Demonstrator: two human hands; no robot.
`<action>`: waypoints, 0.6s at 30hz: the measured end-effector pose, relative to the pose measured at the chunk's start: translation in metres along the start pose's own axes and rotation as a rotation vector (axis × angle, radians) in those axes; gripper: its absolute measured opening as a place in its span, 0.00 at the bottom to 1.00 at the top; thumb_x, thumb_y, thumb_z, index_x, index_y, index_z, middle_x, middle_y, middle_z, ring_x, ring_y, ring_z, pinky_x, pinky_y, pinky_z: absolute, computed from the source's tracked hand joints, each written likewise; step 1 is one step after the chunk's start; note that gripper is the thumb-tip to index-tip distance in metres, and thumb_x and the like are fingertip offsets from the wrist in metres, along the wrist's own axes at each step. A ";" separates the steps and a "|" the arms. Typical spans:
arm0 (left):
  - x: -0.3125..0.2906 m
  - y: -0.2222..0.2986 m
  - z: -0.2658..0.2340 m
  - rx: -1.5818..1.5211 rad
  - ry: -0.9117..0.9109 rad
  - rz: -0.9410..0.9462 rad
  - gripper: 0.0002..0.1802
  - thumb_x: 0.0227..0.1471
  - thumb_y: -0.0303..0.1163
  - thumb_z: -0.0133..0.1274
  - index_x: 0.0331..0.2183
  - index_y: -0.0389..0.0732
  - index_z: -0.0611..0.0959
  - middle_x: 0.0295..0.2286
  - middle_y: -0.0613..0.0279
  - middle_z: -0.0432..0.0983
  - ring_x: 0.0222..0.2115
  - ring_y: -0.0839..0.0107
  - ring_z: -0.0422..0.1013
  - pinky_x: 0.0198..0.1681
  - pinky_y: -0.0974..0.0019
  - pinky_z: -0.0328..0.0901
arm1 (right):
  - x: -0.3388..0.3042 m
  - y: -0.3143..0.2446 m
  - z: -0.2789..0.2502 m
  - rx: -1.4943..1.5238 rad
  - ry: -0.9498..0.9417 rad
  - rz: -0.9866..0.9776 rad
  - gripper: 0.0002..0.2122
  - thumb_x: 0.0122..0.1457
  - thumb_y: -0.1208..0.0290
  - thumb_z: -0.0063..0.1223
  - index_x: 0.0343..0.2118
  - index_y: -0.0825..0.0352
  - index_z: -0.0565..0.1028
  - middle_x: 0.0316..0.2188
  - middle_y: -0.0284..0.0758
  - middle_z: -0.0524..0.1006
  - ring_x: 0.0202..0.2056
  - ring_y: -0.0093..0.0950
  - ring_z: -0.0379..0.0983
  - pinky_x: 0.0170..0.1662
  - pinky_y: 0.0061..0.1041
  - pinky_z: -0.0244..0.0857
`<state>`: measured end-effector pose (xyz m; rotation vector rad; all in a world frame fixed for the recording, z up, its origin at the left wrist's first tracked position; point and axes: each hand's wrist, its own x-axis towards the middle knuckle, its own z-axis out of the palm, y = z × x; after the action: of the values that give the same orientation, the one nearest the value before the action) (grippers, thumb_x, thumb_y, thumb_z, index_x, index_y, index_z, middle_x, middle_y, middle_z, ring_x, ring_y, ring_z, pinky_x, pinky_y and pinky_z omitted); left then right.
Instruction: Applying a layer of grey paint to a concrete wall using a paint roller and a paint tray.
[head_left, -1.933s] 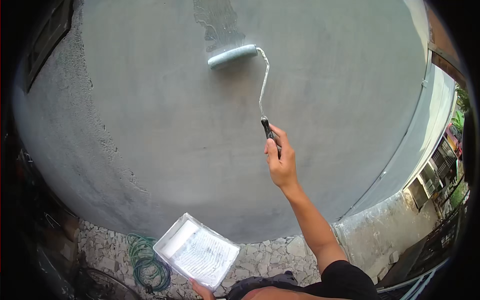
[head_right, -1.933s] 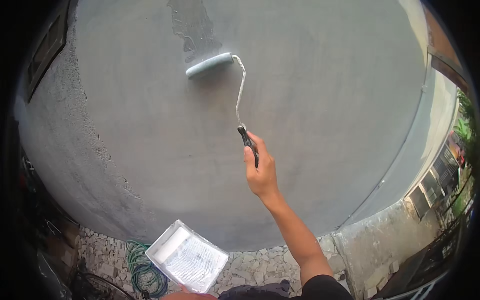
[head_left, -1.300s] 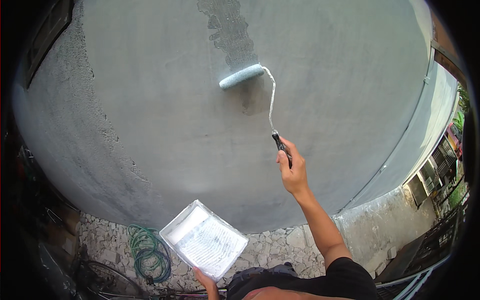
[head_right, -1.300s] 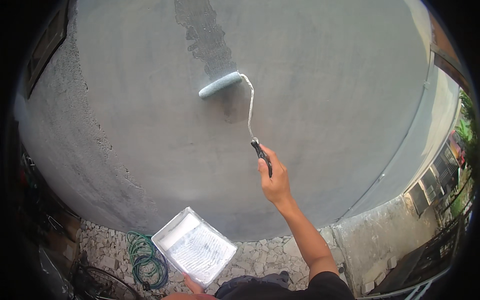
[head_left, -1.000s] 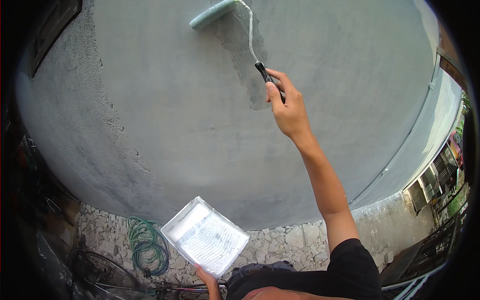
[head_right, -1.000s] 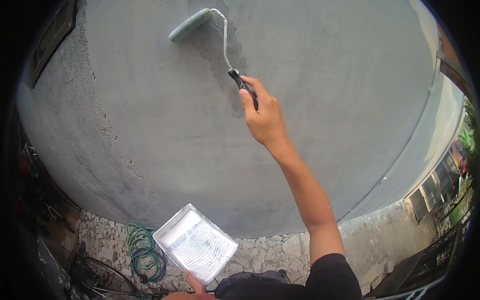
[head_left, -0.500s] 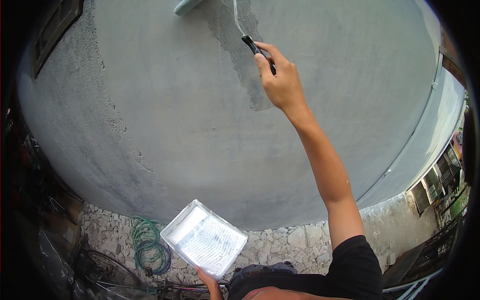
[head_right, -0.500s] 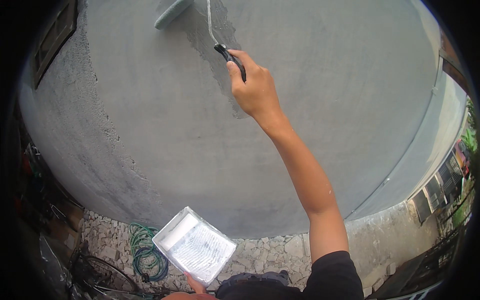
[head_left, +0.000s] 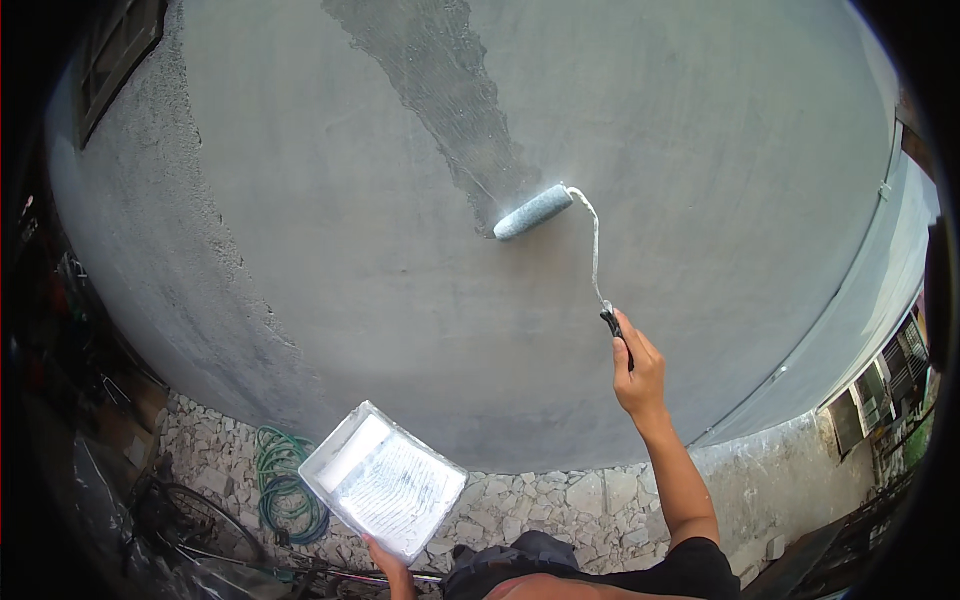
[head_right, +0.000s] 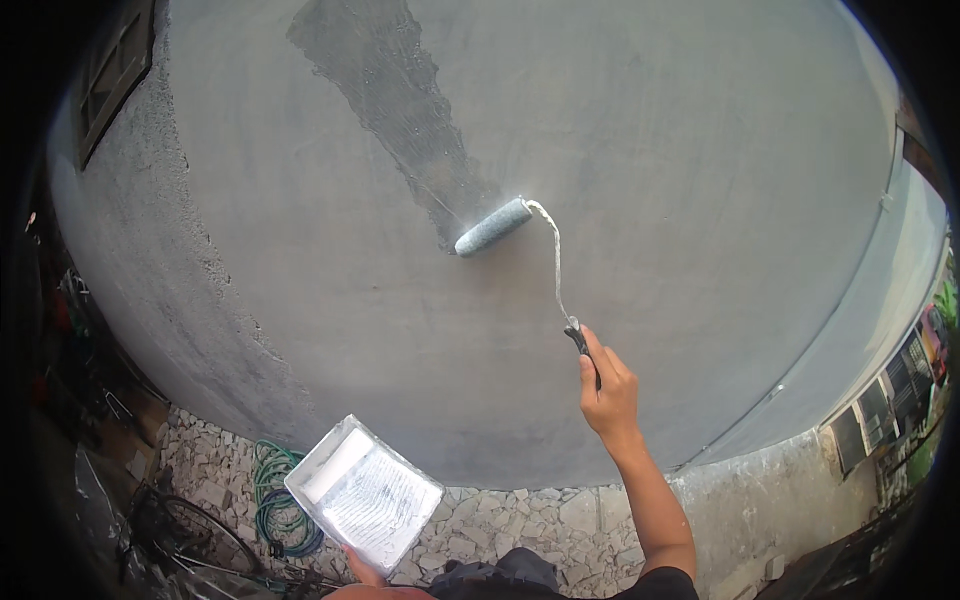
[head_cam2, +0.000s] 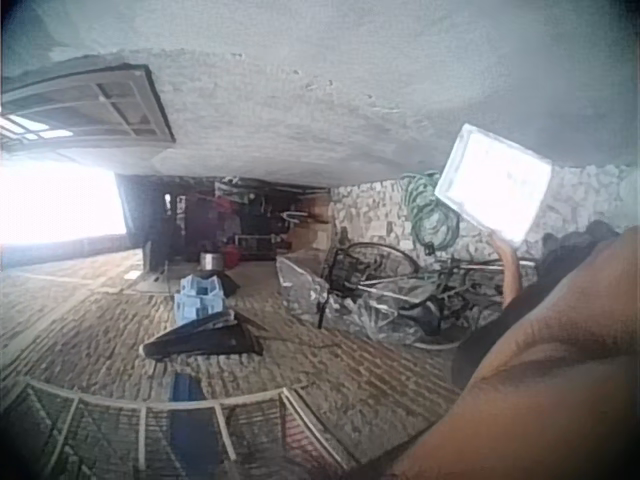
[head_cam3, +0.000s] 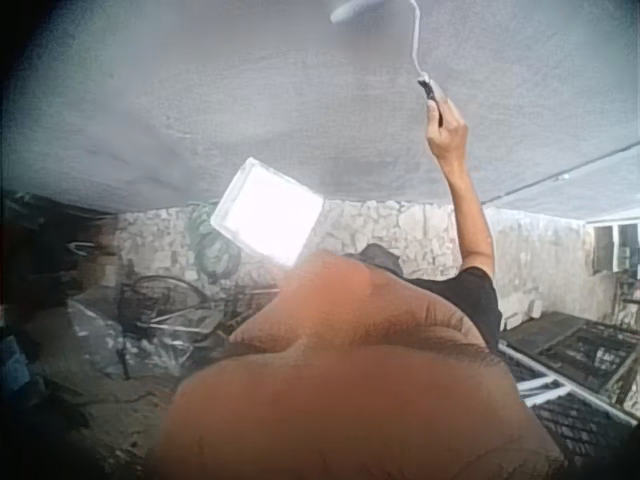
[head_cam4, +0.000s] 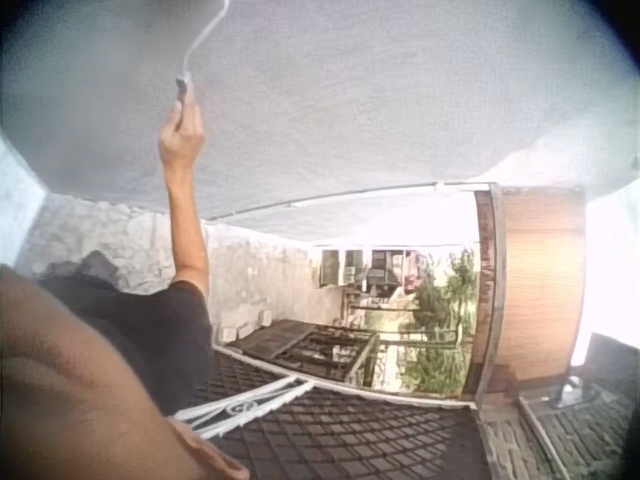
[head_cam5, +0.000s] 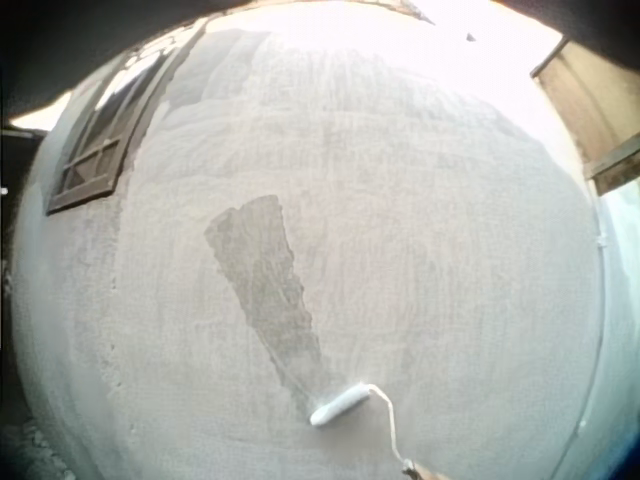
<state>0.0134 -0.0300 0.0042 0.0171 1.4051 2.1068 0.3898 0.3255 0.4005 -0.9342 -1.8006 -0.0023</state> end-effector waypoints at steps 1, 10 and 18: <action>-0.010 -0.005 0.003 -0.073 -0.036 0.003 0.49 0.73 0.64 0.38 0.66 0.22 0.66 0.62 0.40 0.71 0.61 0.51 0.71 0.64 0.55 0.65 | -0.011 0.011 -0.007 -0.007 -0.007 0.005 0.19 0.71 0.74 0.51 0.63 0.65 0.77 0.28 0.37 0.77 0.25 0.29 0.70 0.30 0.30 0.64; -0.045 -0.014 0.042 0.056 0.237 0.069 0.46 0.74 0.62 0.37 0.64 0.25 0.71 0.59 0.44 0.76 0.57 0.54 0.75 0.60 0.58 0.69 | -0.046 0.062 0.014 0.169 -0.152 0.034 0.19 0.70 0.75 0.51 0.62 0.70 0.77 0.29 0.37 0.77 0.26 0.30 0.69 0.31 0.30 0.64; -0.050 -0.031 0.079 0.113 0.467 0.071 0.45 0.74 0.62 0.39 0.60 0.23 0.75 0.55 0.46 0.79 0.53 0.59 0.76 0.59 0.62 0.67 | -0.098 0.054 0.093 0.504 -0.312 0.201 0.14 0.72 0.70 0.52 0.54 0.74 0.77 0.29 0.32 0.75 0.28 0.23 0.68 0.34 0.25 0.64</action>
<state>0.0949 0.0198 0.0283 -0.4103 1.8116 2.1742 0.3609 0.3433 0.2590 -0.7695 -1.8503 0.7265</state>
